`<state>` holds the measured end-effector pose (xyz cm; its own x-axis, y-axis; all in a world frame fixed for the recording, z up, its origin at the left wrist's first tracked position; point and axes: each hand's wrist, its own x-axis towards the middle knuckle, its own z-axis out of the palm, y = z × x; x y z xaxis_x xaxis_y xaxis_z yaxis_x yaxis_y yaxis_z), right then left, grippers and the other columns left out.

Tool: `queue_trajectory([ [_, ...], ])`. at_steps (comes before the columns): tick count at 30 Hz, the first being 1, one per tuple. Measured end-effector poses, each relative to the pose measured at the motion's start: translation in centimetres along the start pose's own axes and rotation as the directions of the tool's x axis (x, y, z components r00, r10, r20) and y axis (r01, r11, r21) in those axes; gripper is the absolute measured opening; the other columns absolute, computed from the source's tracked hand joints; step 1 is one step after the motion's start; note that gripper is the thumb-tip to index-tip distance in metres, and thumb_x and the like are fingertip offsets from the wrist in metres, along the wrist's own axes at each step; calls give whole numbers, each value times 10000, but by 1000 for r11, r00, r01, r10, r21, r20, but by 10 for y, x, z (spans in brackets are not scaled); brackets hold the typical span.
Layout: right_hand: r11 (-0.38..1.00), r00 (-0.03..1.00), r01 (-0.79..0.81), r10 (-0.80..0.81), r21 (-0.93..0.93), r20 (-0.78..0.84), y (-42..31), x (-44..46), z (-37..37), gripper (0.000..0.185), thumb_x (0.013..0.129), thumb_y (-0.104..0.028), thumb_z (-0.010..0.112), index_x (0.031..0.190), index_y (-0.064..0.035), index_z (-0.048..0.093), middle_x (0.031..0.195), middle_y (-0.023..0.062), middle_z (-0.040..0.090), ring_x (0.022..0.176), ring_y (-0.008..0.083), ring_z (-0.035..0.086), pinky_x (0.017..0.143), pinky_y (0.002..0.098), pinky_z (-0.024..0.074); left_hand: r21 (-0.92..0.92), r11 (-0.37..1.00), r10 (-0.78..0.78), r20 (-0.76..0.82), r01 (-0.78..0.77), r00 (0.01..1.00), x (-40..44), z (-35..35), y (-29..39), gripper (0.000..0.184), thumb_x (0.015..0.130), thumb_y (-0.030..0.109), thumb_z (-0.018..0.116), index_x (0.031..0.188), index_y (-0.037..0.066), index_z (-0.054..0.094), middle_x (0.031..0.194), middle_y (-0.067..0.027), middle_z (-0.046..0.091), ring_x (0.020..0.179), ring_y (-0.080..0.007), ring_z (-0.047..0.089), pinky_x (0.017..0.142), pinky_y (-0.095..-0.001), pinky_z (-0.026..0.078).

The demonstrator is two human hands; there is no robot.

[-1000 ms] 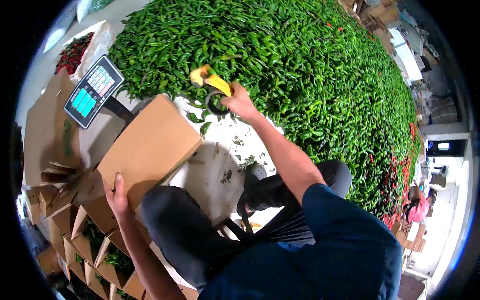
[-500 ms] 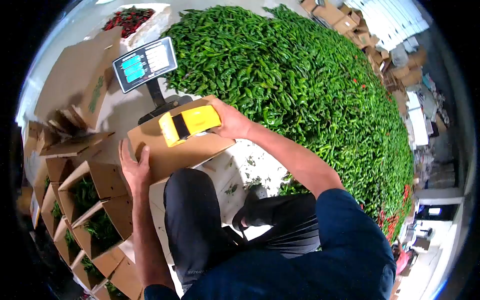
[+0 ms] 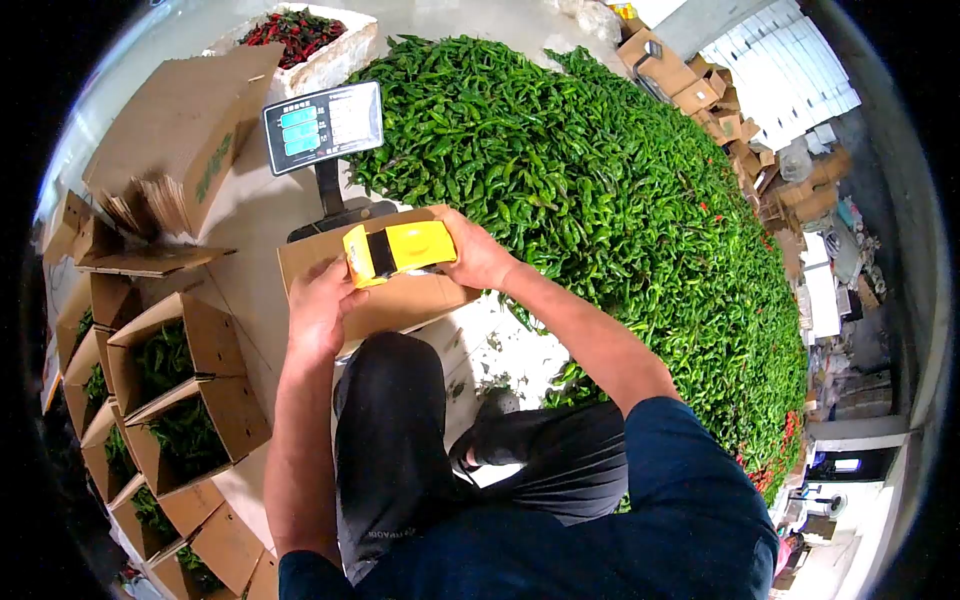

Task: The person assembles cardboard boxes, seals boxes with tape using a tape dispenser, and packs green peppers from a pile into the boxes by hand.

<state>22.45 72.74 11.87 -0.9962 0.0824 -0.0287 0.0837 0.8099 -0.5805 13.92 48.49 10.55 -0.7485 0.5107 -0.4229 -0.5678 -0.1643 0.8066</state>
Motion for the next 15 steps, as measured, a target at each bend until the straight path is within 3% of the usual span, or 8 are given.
queue_trajectory([
  [3, 999, 1000, -7, 8, -32, 11, -6, -1, -2, 769, 757, -112, 815, 1389, -92, 378, 1298, 168, 556, 1228, 377, 550, 1053, 418, 459, 22, 997, 78, -103, -76, 992, -5, 7, 0, 347, 978, 273, 625, 1061, -58, 684, 937, -69, 702, 805, -129, 672, 702, -288, 560],
  [6, 998, 1000, 23, -22, -57, 17, -8, 0, -4, 723, 775, -109, 798, 1369, -88, 386, 1276, 170, 562, 1214, 379, 558, 1036, 422, 468, 54, 990, 137, -134, -131, 981, 5, 3, -13, 286, 969, 223, 621, 1069, -33, 699, 961, -110, 720, 784, -183, 691, 713, -319, 557],
  [7, 998, 999, 38, -37, -45, 27, -9, 0, -6, 700, 780, -109, 793, 1353, -87, 392, 1268, 172, 563, 1210, 378, 560, 1030, 423, 470, 238, 958, 204, -163, -162, 965, 5, 3, -13, 270, 965, 206, 614, 1075, -26, 698, 968, -129, 719, 782, -209, 693, 724, -334, 554],
  [9, 996, 996, 80, -79, -32, 39, -5, 2, -5, 656, 790, -118, 790, 1319, -85, 403, 1250, 178, 565, 1198, 380, 566, 1016, 428, 476, 579, 795, 342, -182, -180, 922, 4, 3, -11, 246, 958, 173, 600, 1088, -12, 697, 983, -169, 719, 780, -259, 698, 746, -362, 548],
  [10, 994, 994, 105, -104, -31, 40, 4, 3, -3, 635, 795, -128, 791, 1300, -84, 408, 1240, 183, 568, 1188, 381, 570, 1007, 430, 479, 657, 736, 364, -180, -164, 914, 3, 2, -10, 232, 946, 157, 584, 1086, 5, 689, 963, -205, 696, 806, -316, 690, 787, -396, 531],
  [13, 998, 995, 37, -32, -47, 98, -2, -1, -6, 595, 811, -161, 794, 1261, -78, 413, 1219, 198, 574, 1163, 394, 581, 986, 438, 488, 804, 444, 687, -23, -395, 726, -6, -38, -9, 215, 940, 179, 598, 1028, 2, 684, 890, -144, 697, 755, -281, 664, 735, -391, 526],
  [14, 998, 992, -12, 19, -56, 125, -5, -2, -7, 586, 816, -173, 794, 1251, -76, 414, 1213, 203, 576, 1154, 399, 584, 980, 440, 490, 325, 789, 591, -173, -521, 788, -3, -71, -5, 196, 940, 184, 607, 995, 9, 676, 848, -106, 675, 717, -237, 627, 686, -364, 505],
  [15, 999, 993, 13, -8, -44, 120, -2, -4, -4, 588, 821, -181, 793, 1254, -72, 411, 1208, 207, 577, 1147, 404, 586, 975, 442, 492, 212, 857, 512, -253, -469, 821, -11, -97, 5, 184, 942, 190, 614, 966, 14, 667, 813, -72, 645, 685, -194, 584, 646, -333, 477],
])
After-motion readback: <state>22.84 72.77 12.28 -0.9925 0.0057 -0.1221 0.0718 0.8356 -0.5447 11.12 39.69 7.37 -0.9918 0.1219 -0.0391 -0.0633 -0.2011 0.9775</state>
